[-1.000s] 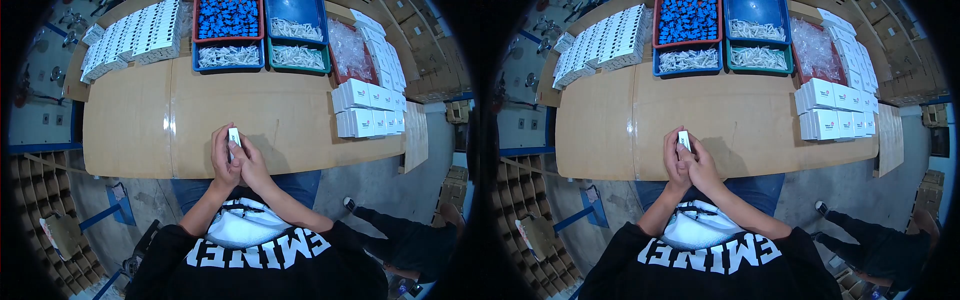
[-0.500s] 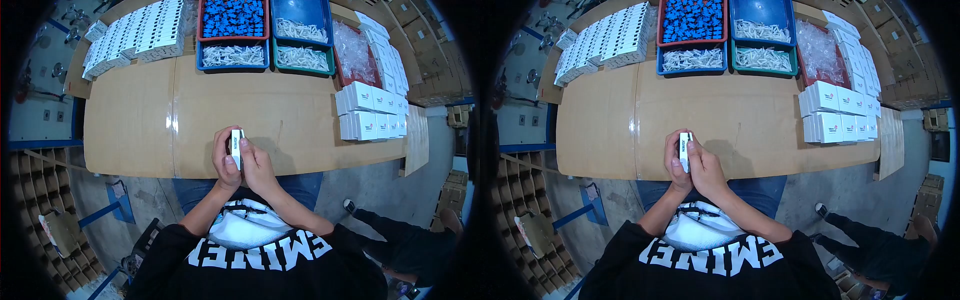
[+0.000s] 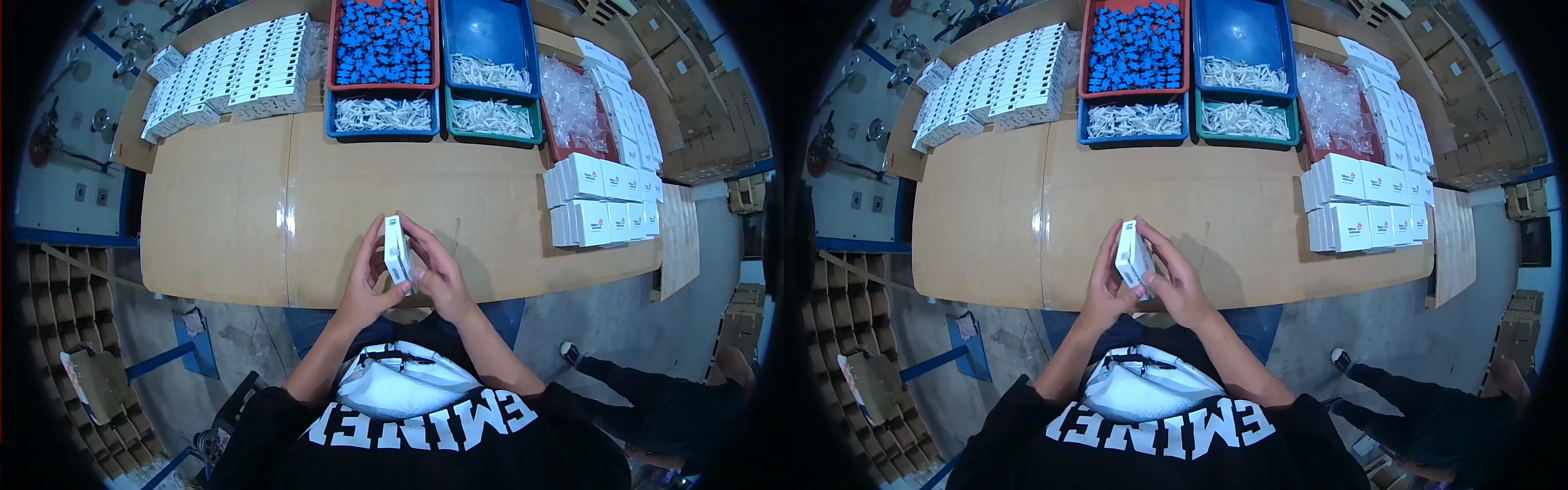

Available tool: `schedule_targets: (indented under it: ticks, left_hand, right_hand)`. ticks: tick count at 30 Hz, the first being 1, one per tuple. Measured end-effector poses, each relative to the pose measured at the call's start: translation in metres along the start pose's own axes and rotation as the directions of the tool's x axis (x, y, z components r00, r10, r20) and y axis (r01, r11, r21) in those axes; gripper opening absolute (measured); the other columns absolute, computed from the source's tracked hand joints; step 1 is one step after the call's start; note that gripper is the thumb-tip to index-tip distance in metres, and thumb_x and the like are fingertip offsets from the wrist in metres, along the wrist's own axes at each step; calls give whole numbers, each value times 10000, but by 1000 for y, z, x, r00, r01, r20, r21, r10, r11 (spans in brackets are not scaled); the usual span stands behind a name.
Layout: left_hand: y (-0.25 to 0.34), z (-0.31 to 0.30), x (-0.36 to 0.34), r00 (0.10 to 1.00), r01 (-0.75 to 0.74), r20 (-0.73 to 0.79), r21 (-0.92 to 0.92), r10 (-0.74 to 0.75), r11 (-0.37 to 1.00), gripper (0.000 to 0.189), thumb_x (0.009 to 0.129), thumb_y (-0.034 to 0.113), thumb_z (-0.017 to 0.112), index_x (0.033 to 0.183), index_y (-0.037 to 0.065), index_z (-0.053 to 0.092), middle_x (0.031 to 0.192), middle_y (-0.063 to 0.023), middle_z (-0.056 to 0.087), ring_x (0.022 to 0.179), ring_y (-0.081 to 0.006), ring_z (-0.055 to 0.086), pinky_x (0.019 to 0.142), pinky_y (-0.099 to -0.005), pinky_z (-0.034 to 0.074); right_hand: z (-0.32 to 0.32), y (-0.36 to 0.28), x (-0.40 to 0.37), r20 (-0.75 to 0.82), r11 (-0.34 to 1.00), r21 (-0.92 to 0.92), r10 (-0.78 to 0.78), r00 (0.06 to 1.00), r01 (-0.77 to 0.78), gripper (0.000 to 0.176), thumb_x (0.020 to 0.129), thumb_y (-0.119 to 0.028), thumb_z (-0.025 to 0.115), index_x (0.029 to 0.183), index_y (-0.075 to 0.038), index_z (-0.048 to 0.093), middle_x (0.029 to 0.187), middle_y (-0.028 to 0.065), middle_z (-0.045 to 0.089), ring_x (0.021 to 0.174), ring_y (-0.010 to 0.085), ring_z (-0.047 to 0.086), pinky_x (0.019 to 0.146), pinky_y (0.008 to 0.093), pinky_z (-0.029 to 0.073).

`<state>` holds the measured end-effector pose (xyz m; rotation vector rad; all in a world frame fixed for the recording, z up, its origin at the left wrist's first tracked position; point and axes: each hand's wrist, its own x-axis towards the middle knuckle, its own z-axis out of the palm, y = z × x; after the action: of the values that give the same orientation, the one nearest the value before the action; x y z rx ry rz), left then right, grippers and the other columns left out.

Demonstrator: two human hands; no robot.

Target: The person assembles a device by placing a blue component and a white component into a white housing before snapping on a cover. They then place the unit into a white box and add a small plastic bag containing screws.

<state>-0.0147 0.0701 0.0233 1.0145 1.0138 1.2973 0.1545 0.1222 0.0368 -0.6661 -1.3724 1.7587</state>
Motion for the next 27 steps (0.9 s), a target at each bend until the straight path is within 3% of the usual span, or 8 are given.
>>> schedule_targets:
  ticks: [2,4,5,9,12,14,15,27]
  left_hand:
    - [7,3,-2,1000,0,-31,3,0,1000,962,938,221,727,1693,115,141,1535,-153,465,1418,-278,507,1171,-449,436]
    - [12,4,-2,962,190,-119,-349,-245,918,779,1054,534,533,1636,90,265,1569,-179,439,1381,-290,550,1024,-432,560]
    - [11,3,-1,947,256,-110,-315,-303,914,751,1080,641,359,1579,81,325,1480,-173,518,1256,-273,629,843,-410,622]
    - [-2,-7,-4,918,369,94,-563,-386,740,739,1089,621,394,1601,96,308,1439,-156,553,1174,-287,662,817,-399,632]
    - [-9,-4,-5,945,269,-27,-504,-327,821,711,1097,583,439,1563,49,370,1381,-146,594,1139,-265,675,843,-388,625]
    - [-9,1,-2,932,329,-128,-89,-338,940,680,1093,504,531,1546,15,394,1378,-135,590,1147,-230,665,880,-372,614]
    - [-1,5,-3,923,336,-116,-226,-367,915,623,1080,442,602,1498,0,468,1315,-102,625,1147,-169,646,930,-328,567]
    - [-20,18,-11,912,309,-146,-365,-382,878,514,1068,462,623,1282,-5,651,1148,-50,696,1052,-101,636,941,-287,499]
  right_hand:
    - [-8,1,-1,7,998,60,19,1000,-19,747,883,-32,586,1606,-14,399,1723,210,268,1612,322,230,1293,434,206]
    - [-13,-10,-2,103,978,-209,-4,995,26,751,865,-19,638,1592,-98,471,1731,207,256,1618,333,213,1288,445,217]
    - [-12,-12,-3,86,963,-270,11,996,12,731,852,-14,689,1556,-146,540,1730,203,264,1608,340,250,1278,448,240]
    - [-22,-8,-4,112,929,-370,59,992,-14,685,874,-66,732,1535,-132,564,1715,183,309,1585,333,311,1255,446,300]
    - [-19,-3,-1,36,906,-423,44,998,-24,654,877,-126,784,1504,-123,594,1674,178,386,1560,349,359,1222,449,364]
    - [-16,-3,1,49,780,-615,-101,994,110,683,889,-161,802,1526,-115,560,1621,180,456,1543,380,376,1195,457,409]
    - [-12,-5,3,49,781,-615,-101,994,110,683,889,-161,802,1526,-115,560,1621,180,456,1543,380,376,1195,457,409]
    - [-1,25,1,85,719,-609,-359,929,334,626,1110,-323,493,1595,55,374,1620,306,399,1479,458,444,1200,453,398]
